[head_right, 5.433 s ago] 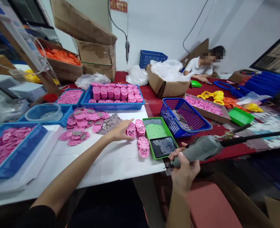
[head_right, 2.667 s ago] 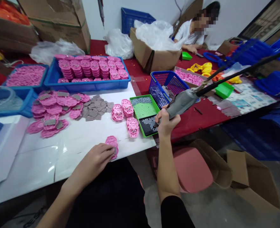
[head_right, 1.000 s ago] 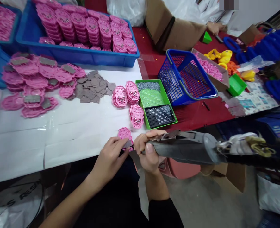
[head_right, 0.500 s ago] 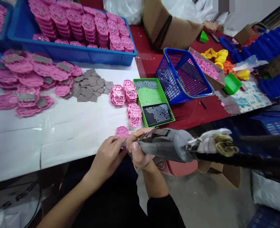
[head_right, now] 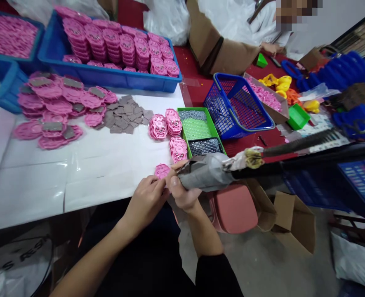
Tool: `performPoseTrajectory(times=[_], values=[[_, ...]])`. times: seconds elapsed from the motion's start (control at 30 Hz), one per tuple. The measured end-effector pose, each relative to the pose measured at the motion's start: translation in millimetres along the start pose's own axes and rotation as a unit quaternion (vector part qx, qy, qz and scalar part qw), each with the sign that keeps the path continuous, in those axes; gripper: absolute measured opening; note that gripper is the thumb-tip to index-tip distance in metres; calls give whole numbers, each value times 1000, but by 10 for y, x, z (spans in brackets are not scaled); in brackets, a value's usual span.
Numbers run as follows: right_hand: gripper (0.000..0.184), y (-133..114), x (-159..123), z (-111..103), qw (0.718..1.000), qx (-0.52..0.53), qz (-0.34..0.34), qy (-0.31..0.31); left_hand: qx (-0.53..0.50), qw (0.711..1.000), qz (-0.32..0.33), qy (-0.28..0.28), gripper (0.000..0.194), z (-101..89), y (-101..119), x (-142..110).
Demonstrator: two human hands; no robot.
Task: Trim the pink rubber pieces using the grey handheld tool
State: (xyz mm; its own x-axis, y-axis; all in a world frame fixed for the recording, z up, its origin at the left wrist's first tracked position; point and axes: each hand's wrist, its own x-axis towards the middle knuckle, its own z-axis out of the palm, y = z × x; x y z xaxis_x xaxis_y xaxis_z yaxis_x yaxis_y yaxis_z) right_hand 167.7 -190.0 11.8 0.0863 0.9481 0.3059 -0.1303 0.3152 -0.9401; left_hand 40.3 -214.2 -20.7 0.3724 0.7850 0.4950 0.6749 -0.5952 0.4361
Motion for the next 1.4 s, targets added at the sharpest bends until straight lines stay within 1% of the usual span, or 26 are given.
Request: performPoseTrajectory(times=[0.1, 0.2, 0.3, 0.4, 0.5, 0.6, 0.7, 0.77, 0.93, 1.13, 1.23, 1.4], values=[[12, -169, 80, 64, 996, 39, -66, 40, -4, 1000, -5, -11, 10, -22, 6, 2], [11, -365, 204, 17, 986, 25, -122, 108, -5, 1000, -11, -28, 5, -35, 16, 1], [12, -489, 399, -154, 967, 9, -166, 191, 8, 1000, -3, -27, 3, -9, 28, -1], [9, -486, 656, -374, 940, -17, -188, 284, 45, 999, 5, -7, 8, 52, 41, -2], [6, -401, 900, -552, 925, -25, -169, 341, 80, 997, 22, 9, 13, 97, 53, -11], [7, -310, 1052, -644, 925, -21, -149, 350, 92, 995, 25, -11, 18, 96, 66, -44], [7, -248, 1114, -669, 929, -19, -147, 340, 92, 995, 18, -33, 28, 72, 78, -93], [8, -218, 1133, -673, 930, -19, -147, 337, 89, 995, 17, -34, 33, 63, 81, -120], [6, -149, 1151, -700, 931, -29, -145, 334, 57, 998, 4, -14, 32, 67, 49, -148], [7, -122, 1146, -721, 934, -39, -138, 328, -34, 999, -32, -6, 31, 55, -24, -122], [8, -127, 1142, -708, 934, -55, -133, 327, -74, 996, -49, -13, 29, 38, -48, -94], [8, -113, 1144, -708, 934, -75, -128, 324, -103, 993, -49, -5, 29, 25, -71, -76]])
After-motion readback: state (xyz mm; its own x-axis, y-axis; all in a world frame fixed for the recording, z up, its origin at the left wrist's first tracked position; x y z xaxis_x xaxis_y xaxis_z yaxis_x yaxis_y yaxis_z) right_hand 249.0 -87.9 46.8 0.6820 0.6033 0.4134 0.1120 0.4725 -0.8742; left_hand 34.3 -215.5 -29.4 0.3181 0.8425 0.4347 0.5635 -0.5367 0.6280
